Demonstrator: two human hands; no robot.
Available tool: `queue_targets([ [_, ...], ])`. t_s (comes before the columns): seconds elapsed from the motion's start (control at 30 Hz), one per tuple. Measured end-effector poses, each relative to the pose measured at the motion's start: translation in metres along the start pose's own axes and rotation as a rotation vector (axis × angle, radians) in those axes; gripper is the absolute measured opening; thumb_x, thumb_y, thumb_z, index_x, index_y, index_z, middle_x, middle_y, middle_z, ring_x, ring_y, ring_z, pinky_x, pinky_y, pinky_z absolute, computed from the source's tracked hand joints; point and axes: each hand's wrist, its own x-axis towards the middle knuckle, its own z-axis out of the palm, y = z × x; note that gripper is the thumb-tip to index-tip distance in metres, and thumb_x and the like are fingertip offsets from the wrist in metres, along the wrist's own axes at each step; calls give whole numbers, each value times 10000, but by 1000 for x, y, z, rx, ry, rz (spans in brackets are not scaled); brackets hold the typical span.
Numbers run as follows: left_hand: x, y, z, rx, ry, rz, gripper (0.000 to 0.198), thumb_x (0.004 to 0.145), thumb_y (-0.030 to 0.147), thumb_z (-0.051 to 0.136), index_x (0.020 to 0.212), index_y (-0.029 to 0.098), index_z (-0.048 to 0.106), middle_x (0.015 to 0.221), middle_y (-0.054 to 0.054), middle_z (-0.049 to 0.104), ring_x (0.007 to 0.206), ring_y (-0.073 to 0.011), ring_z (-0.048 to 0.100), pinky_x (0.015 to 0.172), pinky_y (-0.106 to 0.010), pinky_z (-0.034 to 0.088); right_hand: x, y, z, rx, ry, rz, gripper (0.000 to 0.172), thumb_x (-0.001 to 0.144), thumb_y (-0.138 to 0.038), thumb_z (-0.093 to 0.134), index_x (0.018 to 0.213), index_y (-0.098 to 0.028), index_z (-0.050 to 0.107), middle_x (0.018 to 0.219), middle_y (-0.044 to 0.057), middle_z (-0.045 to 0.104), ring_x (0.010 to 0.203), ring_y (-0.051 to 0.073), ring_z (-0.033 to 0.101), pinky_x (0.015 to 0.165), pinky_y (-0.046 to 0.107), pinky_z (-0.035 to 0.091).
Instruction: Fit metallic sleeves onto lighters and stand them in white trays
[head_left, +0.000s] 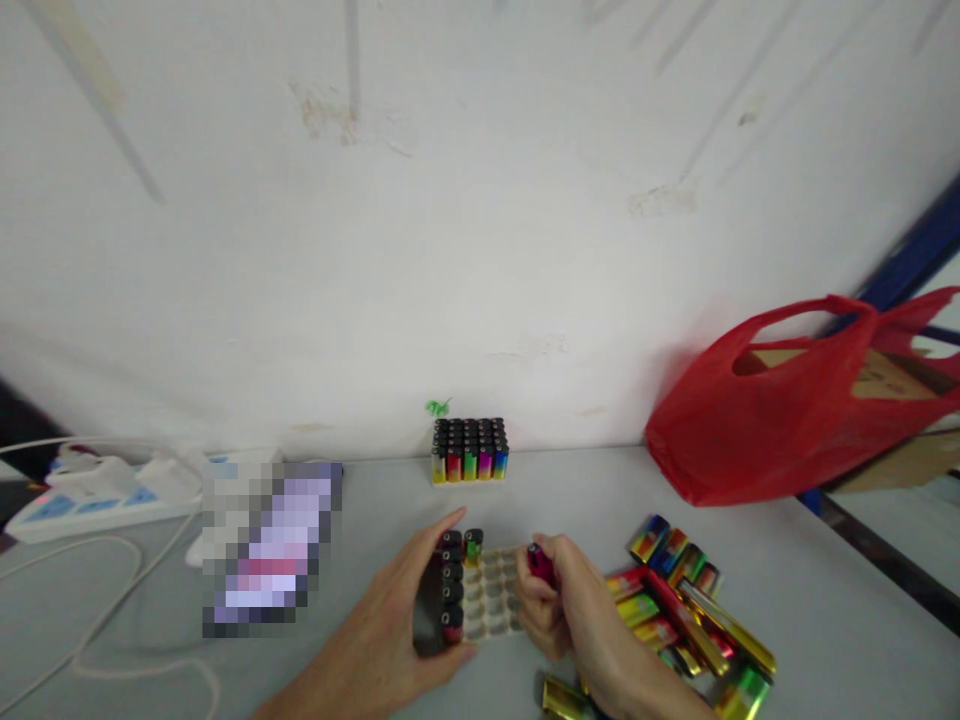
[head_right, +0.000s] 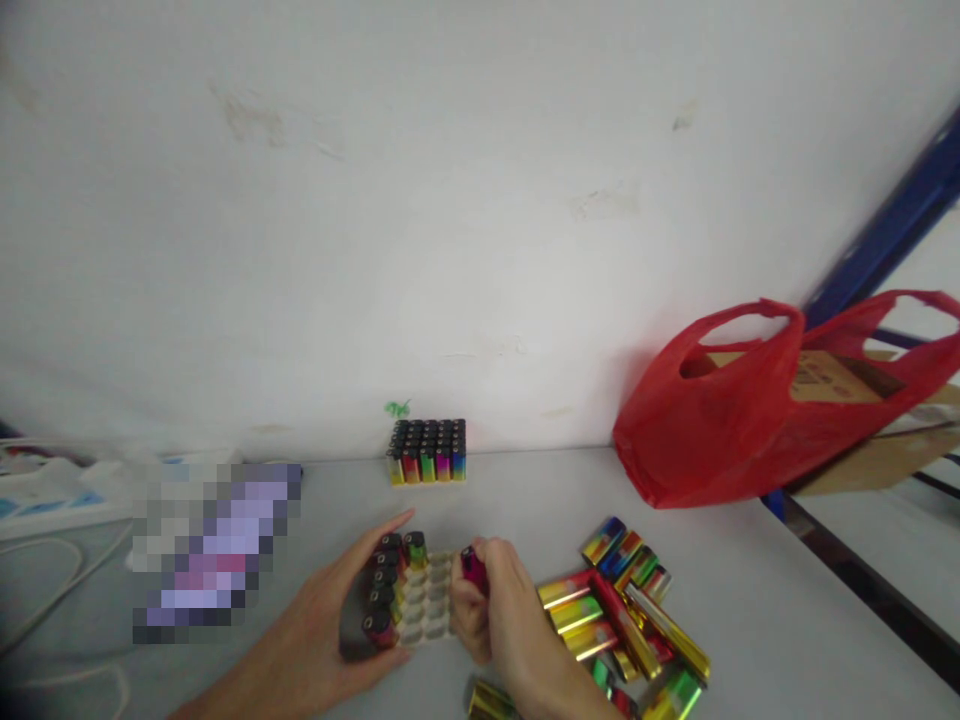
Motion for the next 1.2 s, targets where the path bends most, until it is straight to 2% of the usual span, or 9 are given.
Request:
queue_targets([
  [0.2,2,7,-5,12,-27,-14,1132,766,151,899,1752,383,394,1724,-96,587,1536,-413,616,1321,-617,491,3,5,1,-7,16,-46,652,1010,-876,553,822,-254,492,624,-100,350,536,105,197,491,266,165],
  [0.27,2,7,-5,11,-38,-21,1116,779,149,895,1752,372,396,1739,-106,571,1552,-415,599,1333,-625,471,1,0,3,-33,-7,-114,601,1042,-838,586,913,-254,519,672,-99,393,546,111,234,502,265,195],
  [0.33,2,4,-4,8,-23,-11,1119,777,144,894,1754,365,397,1737,-117,571,1548,-423,600,1333,-631,468,-3,-5,6,-100,-9,-199,509,1096,-745,603,979,-252,554,718,-85,452,579,125,343,548,264,295],
  [0.43,1,-3,-1,2,-1,10,1157,756,143,909,1759,389,388,1718,-107,592,1518,-429,625,1308,-625,499,-8,-13,7,-302,23,-318,409,1118,-634,659,1054,-232,696,922,-7,616,853,186,587,797,299,469],
  [0.5,1,-5,0,-6,-2,17,1167,755,148,917,1760,403,382,1710,-96,600,1511,-424,631,1303,-618,507,-9,-16,6,-432,19,-399,325,1109,-564,713,1120,-250,794,1088,34,675,1047,231,635,953,338,481],
  [0.53,1,-5,0,-10,-5,15,1163,757,154,919,1759,402,383,1709,-95,602,1512,-422,632,1306,-617,505,-8,-16,5,-474,16,-437,286,1110,-533,725,1146,-267,823,1113,42,690,1076,242,646,984,351,480],
  [0.7,3,5,-5,-7,-28,-34,1095,772,167,909,1738,362,433,1691,-109,621,1507,-421,640,1309,-622,499,-3,-15,3,-552,54,-567,204,1108,-443,755,1163,-283,870,1048,52,739,992,245,693,930,354,518],
  [0.87,4,5,-4,-13,-3,-14,1121,737,146,911,1737,350,447,1682,-115,629,1497,-429,648,1310,-630,497,-4,-14,4,-646,50,-591,152,1108,-387,769,1159,-285,870,1038,46,778,976,236,729,909,328,534],
  [1.2,1,-4,0,-23,-3,2,1117,765,159,898,1752,357,414,1711,-112,597,1518,-418,624,1332,-629,469,-8,-13,1,-789,-48,-620,260,1182,-312,628,1381,-341,793,1241,64,762,1143,241,739,1010,338,557],
])
